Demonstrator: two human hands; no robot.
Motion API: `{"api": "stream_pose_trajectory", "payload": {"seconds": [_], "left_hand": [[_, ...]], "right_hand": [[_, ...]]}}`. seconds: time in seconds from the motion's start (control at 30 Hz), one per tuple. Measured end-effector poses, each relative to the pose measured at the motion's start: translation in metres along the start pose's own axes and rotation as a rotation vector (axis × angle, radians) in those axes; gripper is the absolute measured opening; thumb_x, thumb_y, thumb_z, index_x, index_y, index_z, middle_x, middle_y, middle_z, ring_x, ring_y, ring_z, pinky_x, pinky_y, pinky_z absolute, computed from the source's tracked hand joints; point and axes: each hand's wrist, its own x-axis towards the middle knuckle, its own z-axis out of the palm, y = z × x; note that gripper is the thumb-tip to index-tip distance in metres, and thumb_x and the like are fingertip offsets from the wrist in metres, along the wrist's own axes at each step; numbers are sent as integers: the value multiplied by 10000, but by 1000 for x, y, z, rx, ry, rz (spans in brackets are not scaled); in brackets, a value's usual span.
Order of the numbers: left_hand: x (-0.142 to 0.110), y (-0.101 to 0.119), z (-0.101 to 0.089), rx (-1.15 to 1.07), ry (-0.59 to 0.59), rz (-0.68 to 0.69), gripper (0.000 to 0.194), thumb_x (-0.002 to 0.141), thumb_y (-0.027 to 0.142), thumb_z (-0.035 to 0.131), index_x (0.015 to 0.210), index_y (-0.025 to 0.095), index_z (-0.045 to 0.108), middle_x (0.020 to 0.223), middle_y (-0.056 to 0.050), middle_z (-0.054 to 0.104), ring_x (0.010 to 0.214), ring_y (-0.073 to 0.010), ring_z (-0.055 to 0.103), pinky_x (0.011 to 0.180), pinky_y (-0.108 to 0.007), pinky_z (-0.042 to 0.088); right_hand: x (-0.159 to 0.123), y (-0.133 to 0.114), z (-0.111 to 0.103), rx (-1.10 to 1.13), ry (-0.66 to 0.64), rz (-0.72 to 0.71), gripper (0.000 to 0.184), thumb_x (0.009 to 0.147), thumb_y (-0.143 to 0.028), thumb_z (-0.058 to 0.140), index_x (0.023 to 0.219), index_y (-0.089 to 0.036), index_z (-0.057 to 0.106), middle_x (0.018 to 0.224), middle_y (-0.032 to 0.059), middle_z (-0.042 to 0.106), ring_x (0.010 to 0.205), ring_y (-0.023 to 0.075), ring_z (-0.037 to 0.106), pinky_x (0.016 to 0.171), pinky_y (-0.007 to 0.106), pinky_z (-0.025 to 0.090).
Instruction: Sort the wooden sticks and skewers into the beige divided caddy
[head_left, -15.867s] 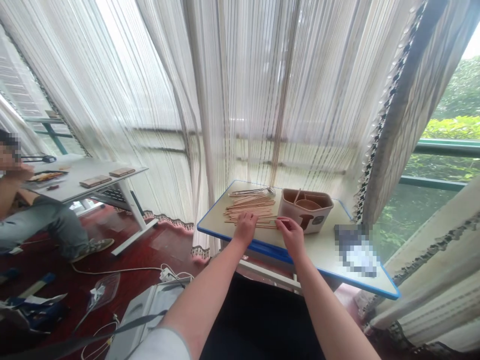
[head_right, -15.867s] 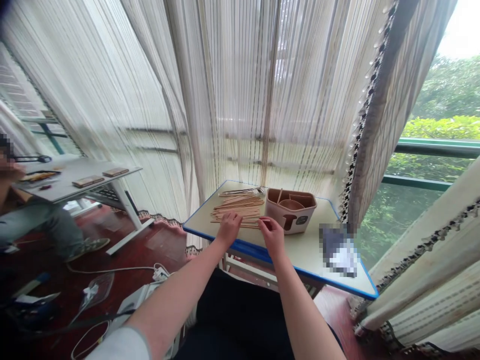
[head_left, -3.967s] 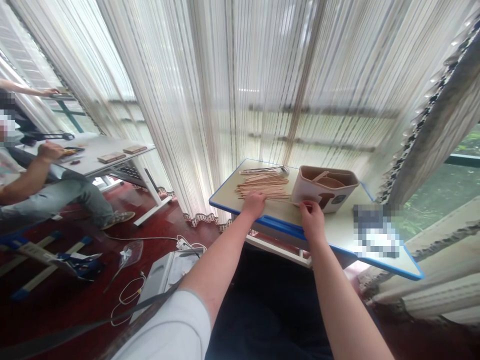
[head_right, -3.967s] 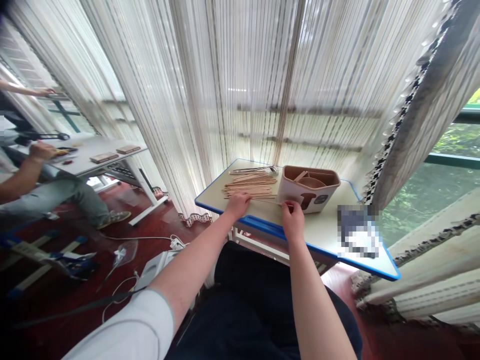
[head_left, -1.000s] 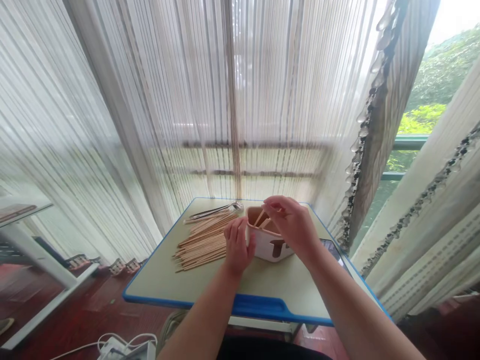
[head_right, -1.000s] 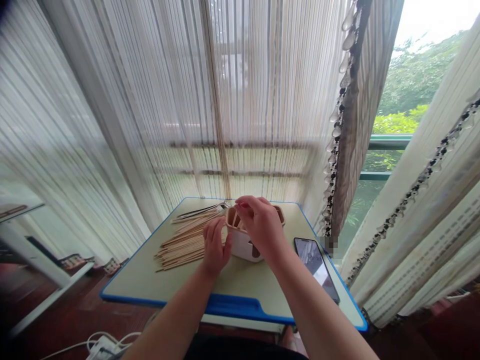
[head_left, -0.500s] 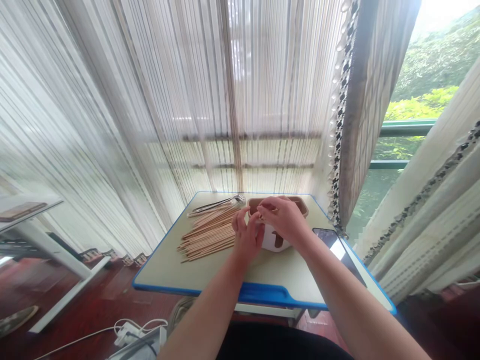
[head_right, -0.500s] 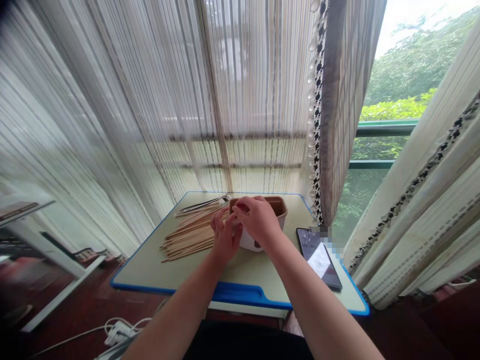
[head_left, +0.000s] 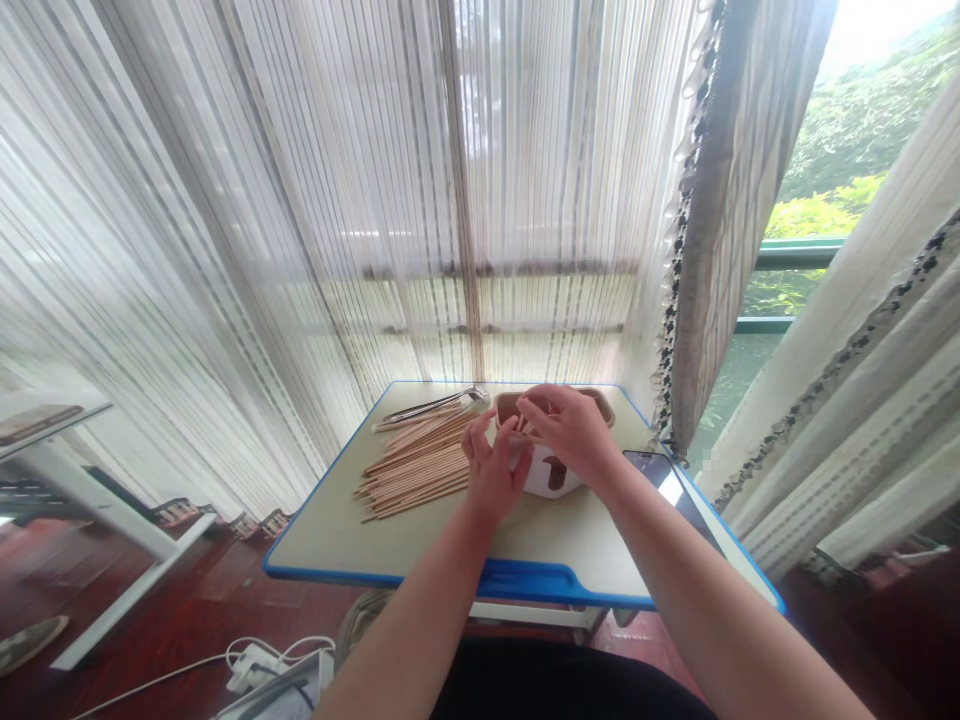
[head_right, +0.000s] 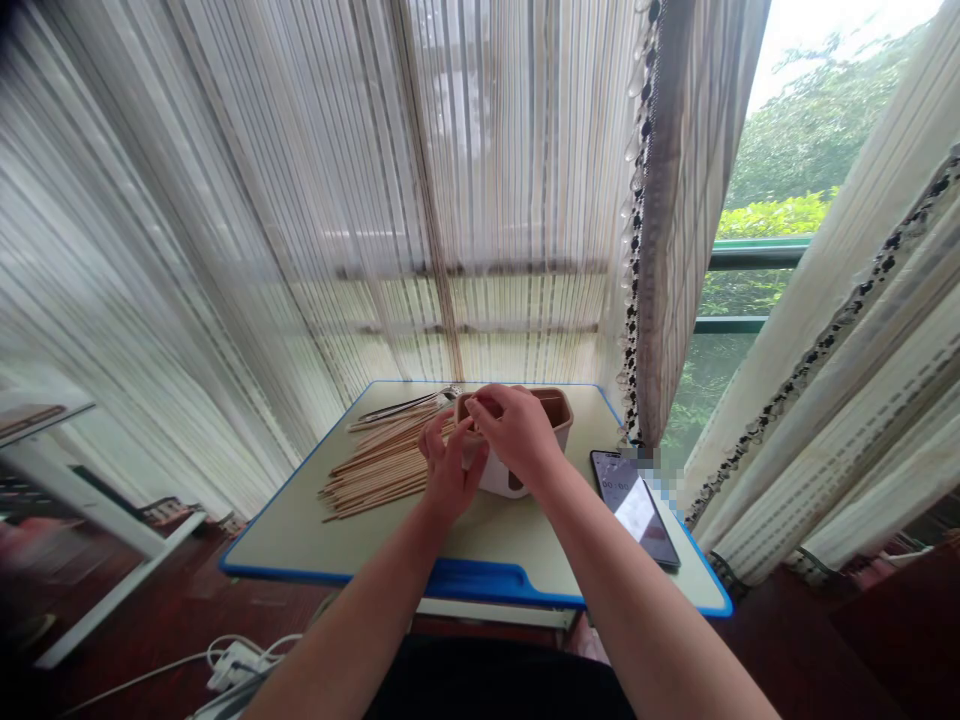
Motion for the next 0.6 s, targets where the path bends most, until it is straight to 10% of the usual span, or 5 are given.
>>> {"api": "stream_pose_trajectory", "payload": {"seconds": [0.6], "left_hand": [[1, 4, -4, 9, -27, -10, 353, 788, 361, 601, 1093, 184, 584, 1296, -153, 404, 1180, -315, 419, 970, -496, 349]], "right_hand": [[-14, 5, -4, 313, -41, 153, 331, 824, -458, 513, 863, -169, 670, 817, 56, 682, 762, 163, 624, 681, 285, 483]]}}
